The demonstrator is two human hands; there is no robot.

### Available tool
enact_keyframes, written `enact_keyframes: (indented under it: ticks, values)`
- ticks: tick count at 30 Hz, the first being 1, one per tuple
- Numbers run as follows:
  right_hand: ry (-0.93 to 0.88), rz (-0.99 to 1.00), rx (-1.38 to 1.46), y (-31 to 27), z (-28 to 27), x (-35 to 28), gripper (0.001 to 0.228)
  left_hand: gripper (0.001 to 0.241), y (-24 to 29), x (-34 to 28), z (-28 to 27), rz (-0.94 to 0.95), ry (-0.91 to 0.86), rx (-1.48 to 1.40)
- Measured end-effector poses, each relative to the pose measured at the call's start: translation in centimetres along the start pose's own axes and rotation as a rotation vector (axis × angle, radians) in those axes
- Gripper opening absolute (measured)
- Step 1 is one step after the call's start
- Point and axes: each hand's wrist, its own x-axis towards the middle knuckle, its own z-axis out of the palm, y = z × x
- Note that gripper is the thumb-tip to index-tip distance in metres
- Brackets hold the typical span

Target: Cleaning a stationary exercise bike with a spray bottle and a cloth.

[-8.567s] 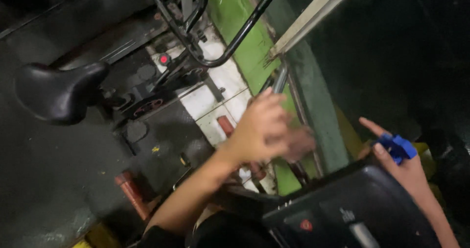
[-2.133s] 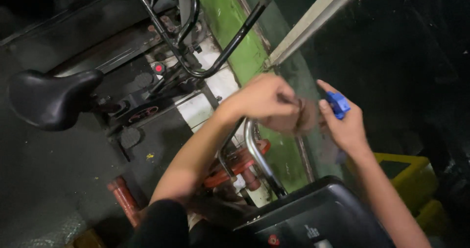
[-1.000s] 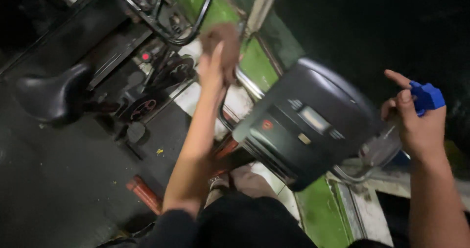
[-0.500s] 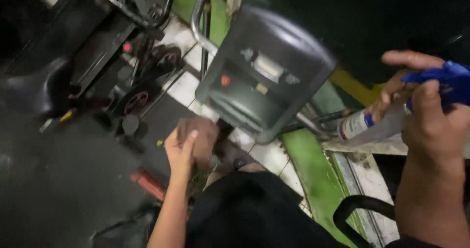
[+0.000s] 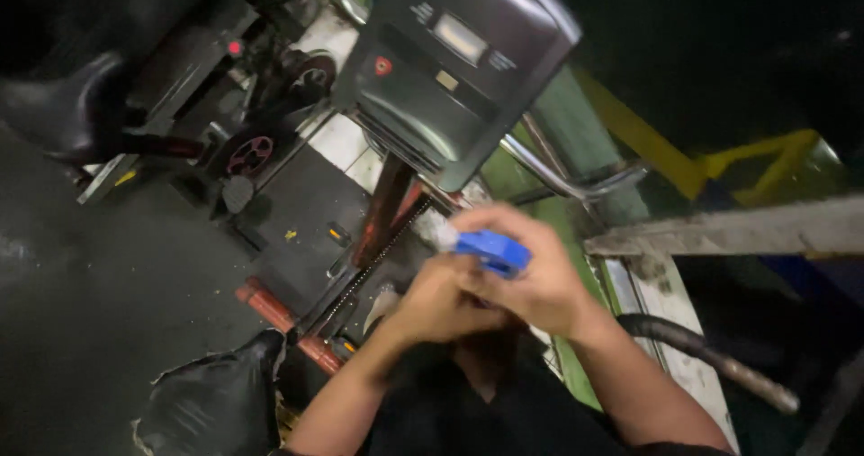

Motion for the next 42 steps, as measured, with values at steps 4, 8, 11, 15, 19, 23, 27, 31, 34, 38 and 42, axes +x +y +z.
enact_keyframes:
  ticks: [4,8,11,15,19,23,27,31,34,38,42]
  values:
    - [0.415,-0.287,-0.227,4.2,-2.0,-2.8,0.03,0.056,0.0,-0.9,-0.1,-0.157,0.275,-0.347]
    - [0.361,0.075,-0.242,12.6,-1.3,-6.5,0.013,0.053,0.4,-2.5,-2.3,0.082,0.449,-0.348]
    - [0.11,0.252,-0.116,12.1,2.7,-5.6,0.045,0.058,1.3,-3.1,-3.3,0.048,0.536,-0.35]
    - [0.164,0.221,-0.007,13.5,4.4,-5.8,0.042,0.061,-1.1,-4.0,-2.8,0.121,0.587,-0.423]
    - [0.325,-0.093,0.208,14.1,2.3,-6.6,0.032,0.058,-2.4,-5.3,-3.5,0.07,0.683,-0.438]
    - [0.385,-0.094,0.267,12.4,-0.2,-7.0,0.037,0.054,-3.2,-6.8,-5.0,0.06,0.751,-0.235]
    - [0.253,-0.134,0.015,9.1,-1.0,-6.5,0.049,0.053,1.8,-6.1,-6.5,0.238,0.46,-0.213]
    - [0.084,-0.229,-0.209,6.3,-1.3,-5.9,0.058,0.061,0.3,-6.2,-2.8,-0.095,-0.053,-0.37]
    - [0.105,-0.26,-0.291,5.1,-1.6,-6.1,0.048,0.063,1.6,-5.3,-1.4,-0.077,0.037,-0.192]
    - [0.218,-0.253,-0.369,7.2,-2.7,-7.2,0.031,0.077,-1.5,-8.1,0.5,-0.212,0.285,-0.21]
    - [0.447,-0.168,-0.169,10.7,-3.8,-7.6,0.024,0.083,-1.3,-10.2,-0.5,-0.14,0.474,-0.307]
